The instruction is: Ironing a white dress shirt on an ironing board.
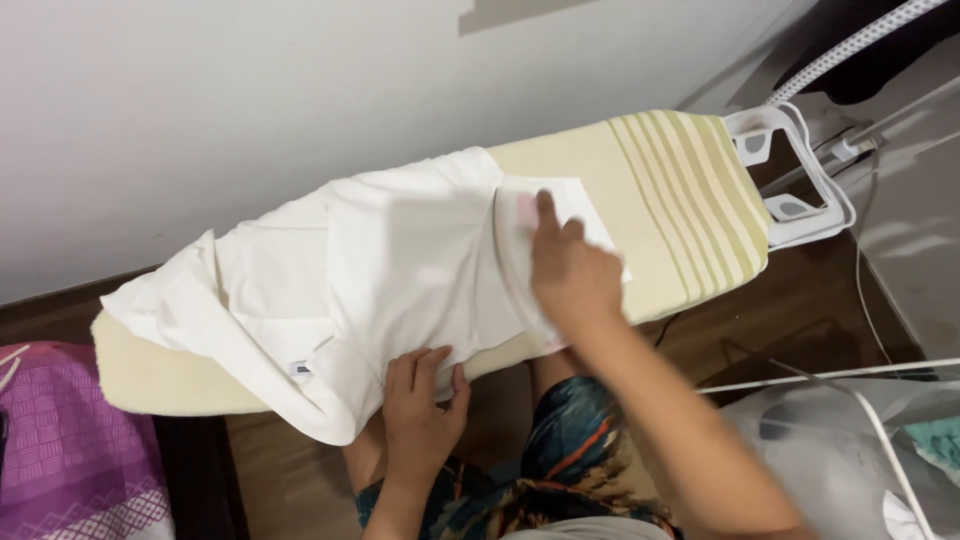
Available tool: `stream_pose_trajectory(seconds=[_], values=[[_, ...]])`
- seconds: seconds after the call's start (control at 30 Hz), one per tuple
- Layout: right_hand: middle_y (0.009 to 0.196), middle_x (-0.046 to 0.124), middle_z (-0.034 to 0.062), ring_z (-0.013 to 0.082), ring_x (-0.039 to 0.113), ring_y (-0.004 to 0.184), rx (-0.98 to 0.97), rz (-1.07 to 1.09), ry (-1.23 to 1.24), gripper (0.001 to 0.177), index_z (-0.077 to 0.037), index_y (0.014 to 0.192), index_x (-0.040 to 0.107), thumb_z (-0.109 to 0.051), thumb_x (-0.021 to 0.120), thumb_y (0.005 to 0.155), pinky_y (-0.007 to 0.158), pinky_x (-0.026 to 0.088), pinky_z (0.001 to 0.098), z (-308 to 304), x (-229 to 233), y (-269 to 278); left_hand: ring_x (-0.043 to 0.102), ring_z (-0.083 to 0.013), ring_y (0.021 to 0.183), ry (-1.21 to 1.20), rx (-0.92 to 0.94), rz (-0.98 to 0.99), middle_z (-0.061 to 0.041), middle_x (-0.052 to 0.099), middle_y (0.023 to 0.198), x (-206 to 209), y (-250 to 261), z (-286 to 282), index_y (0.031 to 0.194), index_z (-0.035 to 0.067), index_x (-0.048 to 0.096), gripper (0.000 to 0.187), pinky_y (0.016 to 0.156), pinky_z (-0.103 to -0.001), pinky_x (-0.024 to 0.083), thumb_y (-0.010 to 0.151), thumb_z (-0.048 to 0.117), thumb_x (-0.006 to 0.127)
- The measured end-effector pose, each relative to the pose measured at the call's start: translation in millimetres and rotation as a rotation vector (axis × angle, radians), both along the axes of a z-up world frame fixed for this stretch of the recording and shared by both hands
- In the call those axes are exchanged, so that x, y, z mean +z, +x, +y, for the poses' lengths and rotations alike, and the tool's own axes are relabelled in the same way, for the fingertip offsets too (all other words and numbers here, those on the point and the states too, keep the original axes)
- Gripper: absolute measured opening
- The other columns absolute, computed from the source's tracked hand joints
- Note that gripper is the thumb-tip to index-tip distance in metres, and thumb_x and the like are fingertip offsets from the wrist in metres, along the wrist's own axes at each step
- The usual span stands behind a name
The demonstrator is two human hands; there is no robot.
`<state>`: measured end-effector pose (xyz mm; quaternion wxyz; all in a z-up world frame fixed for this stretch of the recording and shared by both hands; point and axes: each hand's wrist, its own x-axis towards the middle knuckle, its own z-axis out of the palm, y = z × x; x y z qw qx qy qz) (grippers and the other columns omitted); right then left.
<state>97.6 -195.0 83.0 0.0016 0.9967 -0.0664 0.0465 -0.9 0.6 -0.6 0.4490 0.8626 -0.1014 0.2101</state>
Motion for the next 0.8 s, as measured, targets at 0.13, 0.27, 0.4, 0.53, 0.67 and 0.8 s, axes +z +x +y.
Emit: stream_pose_trajectory(seconds=[0.13, 0.27, 0.4, 0.53, 0.67, 0.8], values=[[0.091, 0.068, 0.0160, 0.0225, 0.065, 0.045, 0.090, 0.049, -0.262, 0.052, -0.018, 0.157, 0.039, -0.042, 0.038, 0.111, 0.040, 0.051, 0.0413, -68, 11, 16, 0.063, -0.0331, 0.094, -0.006, -0.008, 0.005, -0.014, 0.064, 0.103, 0, -1, 2, 0.109, 0.002, 0.068, 0.027, 0.079, -0.041, 0.054, 0.083, 0.005, 0.076], [0.089, 0.070, 0.0093, 0.0199, 0.067, 0.055, 0.215, -0.074, -0.297, 0.046, -0.028, 0.150, 0.051, -0.044, 0.041, 0.109, 0.064, 0.055, 0.0436, -135, 13, 18, 0.062, -0.0331, 0.092, -0.011, 0.002, 0.005, -0.014, 0.064, 0.103, -1, 1, 1, 0.108, 0.002, 0.068, 0.027, 0.078, -0.041, 0.054, 0.083, 0.005, 0.076], [0.090, 0.071, 0.0063, 0.0279, 0.068, 0.070, 0.320, -0.135, -0.148, 0.042, -0.028, 0.147, 0.060, -0.035, 0.055, 0.106, 0.075, 0.054, 0.0430, -156, 25, 15, 0.062, -0.0335, 0.092, -0.001, 0.007, 0.007, -0.014, 0.064, 0.103, -4, 0, 1, 0.108, 0.002, 0.068, 0.027, 0.078, -0.041, 0.053, 0.082, 0.005, 0.076], [0.107, 0.075, 0.0108, 0.0298, 0.072, 0.071, 0.398, -0.212, 0.042, 0.037, -0.020, 0.129, 0.065, -0.038, 0.068, 0.096, 0.061, 0.052, 0.0425, -138, 21, 32, 0.062, -0.0335, 0.092, -0.002, 0.010, 0.003, -0.014, 0.064, 0.103, -2, -1, 0, 0.108, 0.002, 0.068, 0.027, 0.077, -0.041, 0.053, 0.082, 0.005, 0.076], [0.091, 0.075, 0.0142, 0.0340, 0.071, 0.072, 0.244, -0.227, 0.005, 0.038, -0.008, 0.113, 0.065, -0.041, 0.072, 0.095, 0.062, 0.052, 0.0456, -103, 12, 49, 0.062, -0.0331, 0.092, -0.004, 0.020, -0.009, -0.014, 0.064, 0.102, -1, 1, 0, 0.108, 0.002, 0.068, 0.027, 0.077, -0.041, 0.054, 0.082, 0.005, 0.076], [0.088, 0.074, 0.0206, 0.0403, 0.071, 0.077, -0.033, -0.066, 0.048, 0.041, 0.002, 0.112, 0.060, -0.038, 0.064, 0.103, 0.066, 0.054, 0.0515, -73, 12, 68, 0.062, -0.0329, 0.092, -0.004, 0.026, -0.026, -0.013, 0.064, 0.102, 1, 1, -2, 0.108, 0.003, 0.068, 0.027, 0.078, -0.041, 0.053, 0.082, 0.005, 0.076]])
